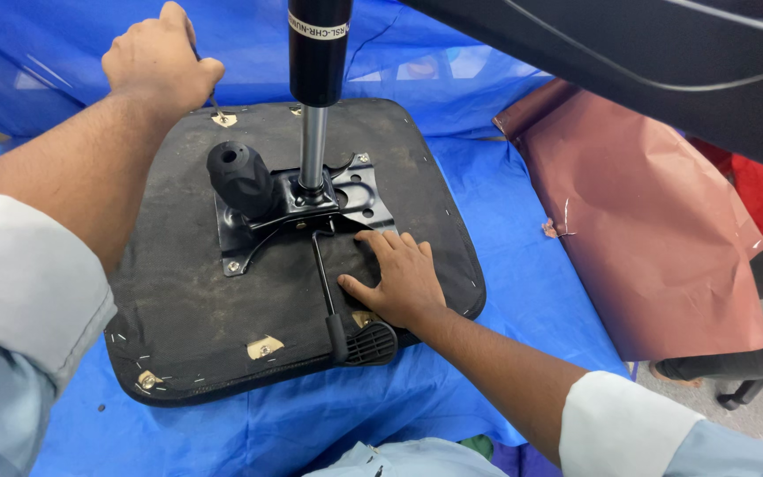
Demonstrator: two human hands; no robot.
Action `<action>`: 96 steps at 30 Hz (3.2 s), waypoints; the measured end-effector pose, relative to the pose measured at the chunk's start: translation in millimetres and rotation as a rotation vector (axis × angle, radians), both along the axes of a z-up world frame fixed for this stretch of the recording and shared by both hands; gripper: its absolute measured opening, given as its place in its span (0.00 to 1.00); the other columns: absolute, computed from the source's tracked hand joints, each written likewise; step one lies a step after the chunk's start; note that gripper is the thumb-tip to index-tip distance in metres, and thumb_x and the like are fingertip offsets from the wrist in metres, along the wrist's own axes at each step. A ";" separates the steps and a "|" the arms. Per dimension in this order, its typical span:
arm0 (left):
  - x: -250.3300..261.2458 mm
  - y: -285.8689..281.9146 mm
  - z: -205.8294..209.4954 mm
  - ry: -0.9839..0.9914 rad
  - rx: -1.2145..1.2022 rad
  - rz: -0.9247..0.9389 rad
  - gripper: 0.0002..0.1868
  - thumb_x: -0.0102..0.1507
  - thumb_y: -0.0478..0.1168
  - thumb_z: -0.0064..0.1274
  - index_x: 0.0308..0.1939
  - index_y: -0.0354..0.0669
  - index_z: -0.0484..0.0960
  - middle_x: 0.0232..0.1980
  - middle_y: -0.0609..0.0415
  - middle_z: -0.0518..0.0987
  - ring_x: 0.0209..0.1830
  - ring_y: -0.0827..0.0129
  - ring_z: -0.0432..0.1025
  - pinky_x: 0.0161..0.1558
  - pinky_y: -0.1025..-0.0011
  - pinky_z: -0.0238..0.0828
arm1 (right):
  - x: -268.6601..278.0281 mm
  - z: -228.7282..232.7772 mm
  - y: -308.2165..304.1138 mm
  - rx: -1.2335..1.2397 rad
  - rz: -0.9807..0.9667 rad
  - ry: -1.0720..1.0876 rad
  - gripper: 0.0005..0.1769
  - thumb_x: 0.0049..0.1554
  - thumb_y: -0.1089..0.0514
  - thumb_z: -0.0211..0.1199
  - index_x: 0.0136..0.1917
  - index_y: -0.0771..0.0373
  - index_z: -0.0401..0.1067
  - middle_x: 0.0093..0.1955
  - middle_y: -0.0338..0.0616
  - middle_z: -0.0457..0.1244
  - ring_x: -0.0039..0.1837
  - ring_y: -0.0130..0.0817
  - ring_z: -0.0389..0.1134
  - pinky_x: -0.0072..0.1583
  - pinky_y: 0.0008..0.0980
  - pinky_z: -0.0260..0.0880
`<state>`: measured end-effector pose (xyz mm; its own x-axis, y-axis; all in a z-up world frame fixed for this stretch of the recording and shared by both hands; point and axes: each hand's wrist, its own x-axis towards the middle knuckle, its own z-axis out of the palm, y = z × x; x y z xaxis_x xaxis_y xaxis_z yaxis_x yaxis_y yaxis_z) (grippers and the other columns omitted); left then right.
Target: The person attaches a gas lift to the underside of an office chair seat using a screwdriver. They insert screws into the metal mounting plate and tighten them to secure the lift in place.
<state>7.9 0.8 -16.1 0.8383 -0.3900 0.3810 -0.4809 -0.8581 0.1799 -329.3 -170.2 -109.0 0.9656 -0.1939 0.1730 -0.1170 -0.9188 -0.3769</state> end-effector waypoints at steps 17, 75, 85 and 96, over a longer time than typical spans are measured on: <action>3.4 -13.2 5.3 0.052 0.034 0.078 0.21 0.66 0.51 0.52 0.56 0.42 0.75 0.47 0.36 0.82 0.50 0.38 0.76 0.49 0.45 0.73 | -0.4 -3.3 -0.6 -0.007 0.010 -0.043 0.36 0.51 0.36 0.66 0.67 0.57 0.69 0.54 0.43 0.66 0.57 0.41 0.63 0.58 0.42 0.57; -45.9 -9.0 10.6 0.128 0.090 0.083 0.22 0.67 0.52 0.52 0.58 0.43 0.74 0.48 0.39 0.82 0.51 0.41 0.77 0.50 0.47 0.73 | -3.2 1.4 -0.9 0.003 0.006 -0.049 0.35 0.52 0.36 0.66 0.67 0.57 0.69 0.56 0.42 0.66 0.59 0.39 0.63 0.58 0.41 0.57; -69.5 5.2 21.3 0.082 -0.023 0.042 0.15 0.65 0.48 0.52 0.52 0.49 0.82 0.45 0.42 0.83 0.49 0.42 0.77 0.50 0.47 0.72 | -2.2 -0.4 -2.8 0.009 0.012 -0.069 0.35 0.52 0.37 0.66 0.66 0.58 0.69 0.56 0.42 0.66 0.57 0.40 0.63 0.58 0.42 0.57; -240.2 81.9 -37.3 0.129 -0.295 0.241 0.10 0.68 0.47 0.52 0.48 0.55 0.86 0.45 0.43 0.76 0.45 0.42 0.74 0.45 0.48 0.70 | 0.0 -40.1 -28.7 0.505 -0.101 -0.440 0.11 0.57 0.70 0.47 0.49 0.65 0.69 0.45 0.48 0.67 0.50 0.45 0.69 0.55 0.41 0.69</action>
